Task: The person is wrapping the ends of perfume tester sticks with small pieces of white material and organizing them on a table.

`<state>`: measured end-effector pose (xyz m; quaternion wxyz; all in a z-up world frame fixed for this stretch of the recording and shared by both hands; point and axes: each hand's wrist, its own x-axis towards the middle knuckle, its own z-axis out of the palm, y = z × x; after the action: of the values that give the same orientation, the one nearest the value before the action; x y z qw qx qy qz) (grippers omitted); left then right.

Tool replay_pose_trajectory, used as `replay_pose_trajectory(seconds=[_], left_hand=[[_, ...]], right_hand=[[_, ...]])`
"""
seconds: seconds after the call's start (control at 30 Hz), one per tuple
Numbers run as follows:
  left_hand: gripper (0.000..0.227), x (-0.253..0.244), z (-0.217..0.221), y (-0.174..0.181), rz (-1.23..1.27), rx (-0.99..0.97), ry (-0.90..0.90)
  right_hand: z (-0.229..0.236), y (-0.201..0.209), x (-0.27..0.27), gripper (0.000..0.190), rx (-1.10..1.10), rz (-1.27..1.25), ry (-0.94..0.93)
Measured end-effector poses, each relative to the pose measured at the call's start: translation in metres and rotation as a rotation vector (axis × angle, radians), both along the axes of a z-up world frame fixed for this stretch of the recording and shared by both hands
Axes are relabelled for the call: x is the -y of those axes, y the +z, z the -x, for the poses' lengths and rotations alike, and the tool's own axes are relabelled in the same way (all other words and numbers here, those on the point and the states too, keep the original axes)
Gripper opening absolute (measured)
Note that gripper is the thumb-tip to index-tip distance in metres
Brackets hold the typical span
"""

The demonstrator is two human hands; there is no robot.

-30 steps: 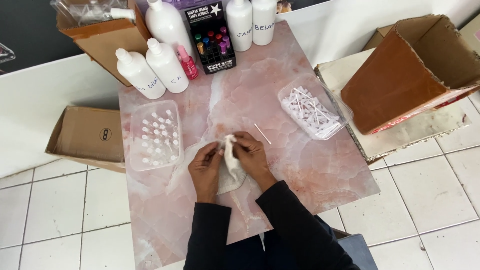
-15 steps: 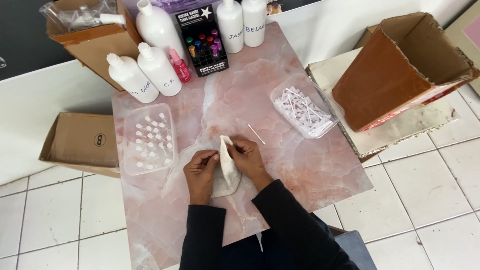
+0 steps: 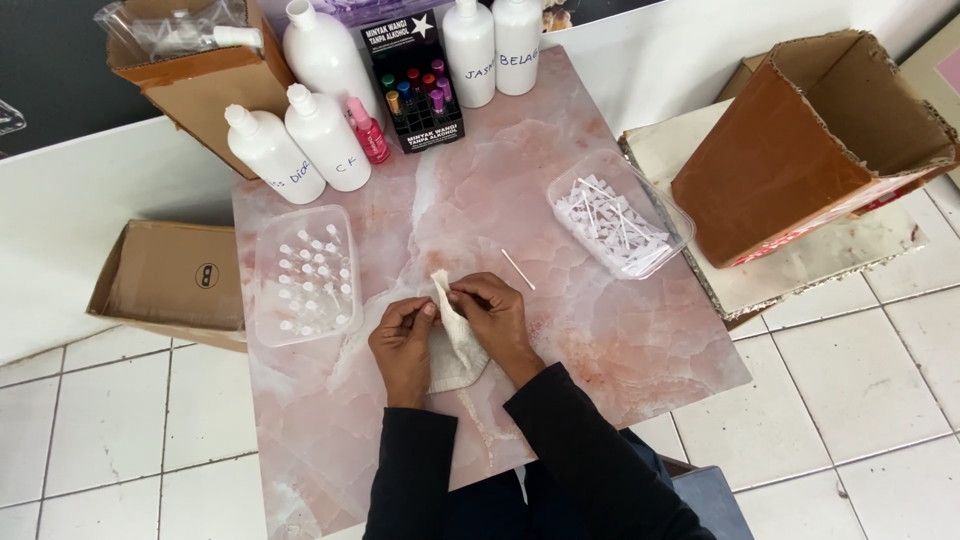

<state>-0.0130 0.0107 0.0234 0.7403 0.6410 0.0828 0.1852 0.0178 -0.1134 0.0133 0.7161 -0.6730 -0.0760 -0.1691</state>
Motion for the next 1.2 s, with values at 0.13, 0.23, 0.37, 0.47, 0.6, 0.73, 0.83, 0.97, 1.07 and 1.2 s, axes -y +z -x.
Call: replay_pose_trajectory(seconds=[0.13, 0.23, 0.37, 0.47, 0.6, 0.73, 0.83, 0.97, 1.07, 1.2], left_hand=[[0.007, -0.003, -0.001, -0.003, 0.049, -0.017, 0.011], [0.005, -0.004, -0.002, -0.008, 0.025, -0.018, 0.005], [0.005, -0.001, -0.001, 0.001, -0.012, -0.018, 0.002], [0.006, -0.003, 0.0, 0.002, -0.017, -0.033, -0.005], [0.006, -0.005, -0.003, 0.0, -0.055, -0.044, -0.015], [0.007, -0.003, -0.001, 0.004, -0.088, -0.033, -0.01], [0.008, -0.002, 0.0, 0.006, -0.069, -0.04, -0.014], [0.011, -0.002, 0.001, 0.007, -0.059, -0.001, -0.047], [0.025, -0.001, 0.002, 0.004, 0.027, -0.012, -0.074], [0.026, 0.0, 0.002, 0.007, 0.056, -0.039, -0.035]], right_hand=[[-0.001, -0.008, 0.001, 0.019, 0.062, -0.035, 0.129], [0.006, 0.004, 0.002, 0.024, 0.095, 0.019, 0.203], [0.009, 0.008, 0.003, 0.019, 0.051, 0.117, 0.259], [0.006, 0.003, 0.003, 0.017, 0.067, 0.136, 0.268], [0.005, 0.003, 0.006, 0.026, 0.143, 0.11, 0.28], [0.008, 0.007, 0.006, 0.025, 0.179, 0.174, 0.22], [0.007, -0.002, 0.003, 0.022, 0.171, 0.156, 0.179], [0.002, -0.008, 0.001, 0.013, 0.109, 0.056, 0.154], [-0.002, -0.011, 0.001, 0.013, 0.12, 0.038, 0.128], [0.003, 0.009, 0.0, 0.011, 0.105, 0.027, 0.151]])
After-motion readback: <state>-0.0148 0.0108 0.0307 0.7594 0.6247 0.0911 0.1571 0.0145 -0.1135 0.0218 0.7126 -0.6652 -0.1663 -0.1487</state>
